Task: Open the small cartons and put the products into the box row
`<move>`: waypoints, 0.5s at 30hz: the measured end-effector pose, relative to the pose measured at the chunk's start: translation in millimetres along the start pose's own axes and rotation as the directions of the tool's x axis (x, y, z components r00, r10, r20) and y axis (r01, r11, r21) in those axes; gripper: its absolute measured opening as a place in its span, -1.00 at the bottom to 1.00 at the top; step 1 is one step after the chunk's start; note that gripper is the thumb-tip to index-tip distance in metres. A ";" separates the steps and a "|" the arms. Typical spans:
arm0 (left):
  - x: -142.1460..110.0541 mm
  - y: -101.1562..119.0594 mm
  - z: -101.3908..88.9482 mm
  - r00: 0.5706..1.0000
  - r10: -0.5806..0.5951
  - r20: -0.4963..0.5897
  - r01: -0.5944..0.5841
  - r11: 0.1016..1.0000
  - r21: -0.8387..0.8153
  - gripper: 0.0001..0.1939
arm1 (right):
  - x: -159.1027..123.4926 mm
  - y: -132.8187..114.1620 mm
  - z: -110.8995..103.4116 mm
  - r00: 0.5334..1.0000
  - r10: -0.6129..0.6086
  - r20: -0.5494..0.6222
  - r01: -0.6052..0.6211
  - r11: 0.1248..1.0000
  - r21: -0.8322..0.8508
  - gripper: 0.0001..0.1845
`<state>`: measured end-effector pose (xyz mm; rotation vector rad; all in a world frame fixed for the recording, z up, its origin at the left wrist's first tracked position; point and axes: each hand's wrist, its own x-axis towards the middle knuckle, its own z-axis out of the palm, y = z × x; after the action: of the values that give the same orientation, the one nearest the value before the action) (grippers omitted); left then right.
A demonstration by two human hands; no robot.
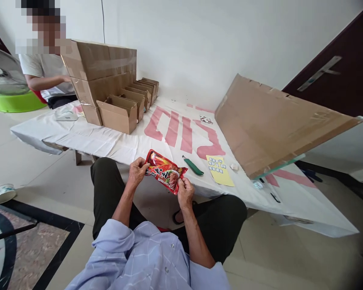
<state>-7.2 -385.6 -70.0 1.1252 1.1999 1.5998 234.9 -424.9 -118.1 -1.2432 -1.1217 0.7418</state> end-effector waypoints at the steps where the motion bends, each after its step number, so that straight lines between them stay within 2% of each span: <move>1: -1.0 -0.1 2.5 1.000 -0.009 0.013 0.009 1.000 -0.002 -0.51 | 0.7 0.4 -0.7 1.000 0.003 -0.028 -0.003 1.000 -0.006 -0.50; 6: -6.3 1.0 13.6 0.989 -0.091 0.113 0.095 0.995 -0.033 -0.40 | 1.7 3.9 -6.4 0.994 0.048 -0.102 -0.047 0.999 0.012 -0.48; 10: -6.9 4.6 14.1 0.983 -0.125 0.137 0.133 0.990 -0.055 -0.33 | -0.1 3.6 -10.0 0.994 0.092 -0.055 -0.088 0.994 0.070 -0.49; 15: -5.6 8.9 8.7 0.980 -0.126 0.156 0.139 0.988 -0.073 -0.35 | 0.6 0.2 -11.7 0.993 0.119 0.008 -0.119 0.985 0.126 -0.44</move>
<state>1.8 -390.7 -61.0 1.0698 1.0757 1.4249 246.1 -428.4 -117.5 -1.2097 -0.9916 0.8902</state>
